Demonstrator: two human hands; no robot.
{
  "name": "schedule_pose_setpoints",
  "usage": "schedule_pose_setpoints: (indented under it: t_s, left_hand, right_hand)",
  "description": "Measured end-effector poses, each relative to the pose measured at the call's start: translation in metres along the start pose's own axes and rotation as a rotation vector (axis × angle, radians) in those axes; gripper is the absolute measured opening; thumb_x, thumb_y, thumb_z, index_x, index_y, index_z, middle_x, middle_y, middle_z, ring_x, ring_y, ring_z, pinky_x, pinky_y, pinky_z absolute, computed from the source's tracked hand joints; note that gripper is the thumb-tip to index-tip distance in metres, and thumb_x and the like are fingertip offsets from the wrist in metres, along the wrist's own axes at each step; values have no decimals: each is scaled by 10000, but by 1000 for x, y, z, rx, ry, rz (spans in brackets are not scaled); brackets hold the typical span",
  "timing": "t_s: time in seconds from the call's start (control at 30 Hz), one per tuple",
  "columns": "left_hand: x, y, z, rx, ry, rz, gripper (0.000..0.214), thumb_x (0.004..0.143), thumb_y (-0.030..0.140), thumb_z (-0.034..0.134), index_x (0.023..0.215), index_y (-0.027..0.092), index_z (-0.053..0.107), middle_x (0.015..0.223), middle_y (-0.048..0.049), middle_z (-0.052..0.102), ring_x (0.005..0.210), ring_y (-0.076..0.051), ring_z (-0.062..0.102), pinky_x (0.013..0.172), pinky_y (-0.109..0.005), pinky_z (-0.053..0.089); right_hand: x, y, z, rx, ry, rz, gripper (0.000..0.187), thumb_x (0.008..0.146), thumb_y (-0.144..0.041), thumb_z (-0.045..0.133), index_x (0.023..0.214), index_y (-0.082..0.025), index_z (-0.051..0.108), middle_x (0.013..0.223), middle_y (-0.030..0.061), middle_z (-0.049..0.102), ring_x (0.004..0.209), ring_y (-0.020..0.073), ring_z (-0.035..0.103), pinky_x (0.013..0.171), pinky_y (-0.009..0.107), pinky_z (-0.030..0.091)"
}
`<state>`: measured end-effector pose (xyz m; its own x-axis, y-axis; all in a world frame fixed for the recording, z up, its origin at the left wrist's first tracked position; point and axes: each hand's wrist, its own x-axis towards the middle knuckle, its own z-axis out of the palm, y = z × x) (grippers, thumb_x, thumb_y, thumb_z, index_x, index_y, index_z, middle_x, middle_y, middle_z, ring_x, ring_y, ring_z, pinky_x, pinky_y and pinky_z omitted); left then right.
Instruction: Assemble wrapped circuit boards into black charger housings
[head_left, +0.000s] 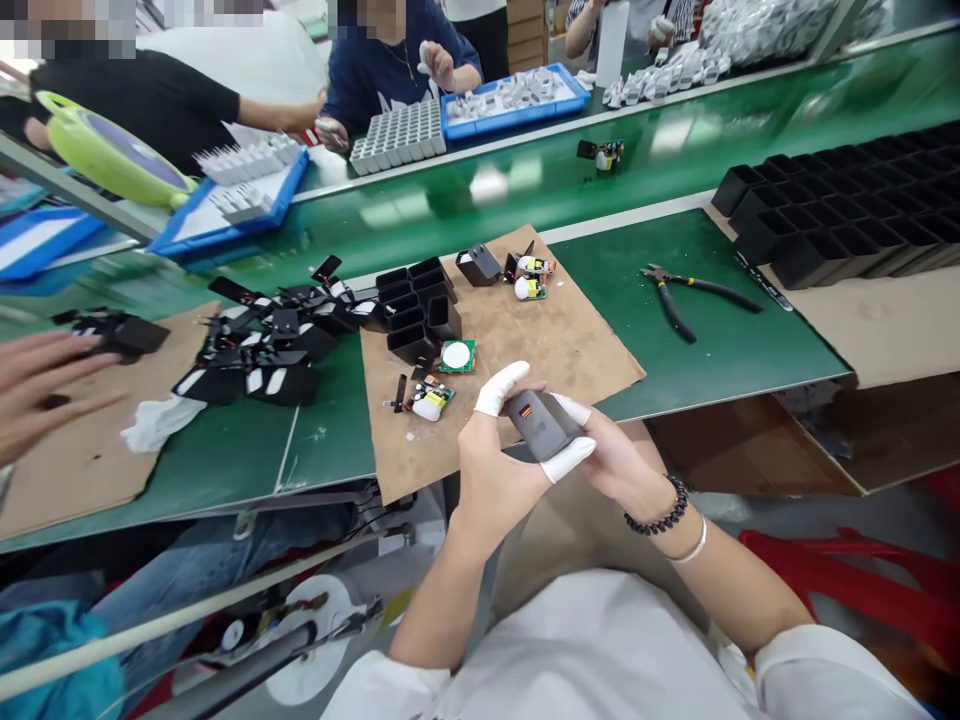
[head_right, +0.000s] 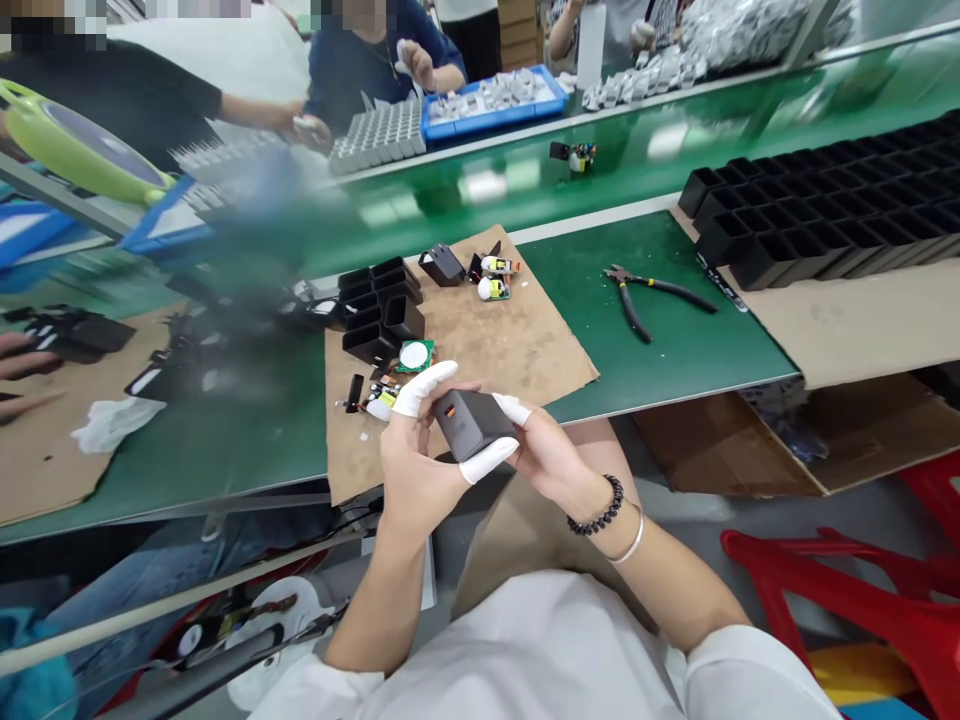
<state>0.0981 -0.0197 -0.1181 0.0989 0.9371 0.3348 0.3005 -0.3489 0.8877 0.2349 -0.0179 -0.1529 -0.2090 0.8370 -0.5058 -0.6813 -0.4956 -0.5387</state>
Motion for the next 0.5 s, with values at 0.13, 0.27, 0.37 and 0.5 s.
schedule_pose_setpoints:
  t_s: [0.13,0.27,0.37,0.5]
  left_hand:
    - [2,-3,0,-156,50,-84,787,652,444,954,1311,196,603,1218,-124,733,1143,-296,730,980,-405,607]
    - [4,-15,1,-327,69,-133,797,645,483,953,1299,198,601,1232,-140,730,1142,-298,735,970,-389,610]
    - [4,-27,4,-450,67,-208,791,657,526,934,1305,205,613,1197,-126,751,1134,-294,741,976,-387,604]
    - [8,-38,2,-705,77,-521,665,764,667,798,1197,170,712,1055,-102,792,1011,-253,766,890,-351,621]
  right_hand:
    - [-3,-4,-3,-82,-71,-199,400,670,-474,925,753,-201,645,690,-52,578,601,93,515,532,208,458]
    - [-11,-4,2,-174,-150,-197,467,776,-652,790,863,-234,601,662,-60,519,511,99,445,422,213,339]
    - [-11,-1,4,-283,-94,-336,386,858,-560,743,823,-252,512,598,-93,412,460,80,335,414,198,253]
    - [-5,-1,-6,-764,-18,-945,155,963,-303,628,847,-253,538,686,-32,540,570,127,493,513,249,409]
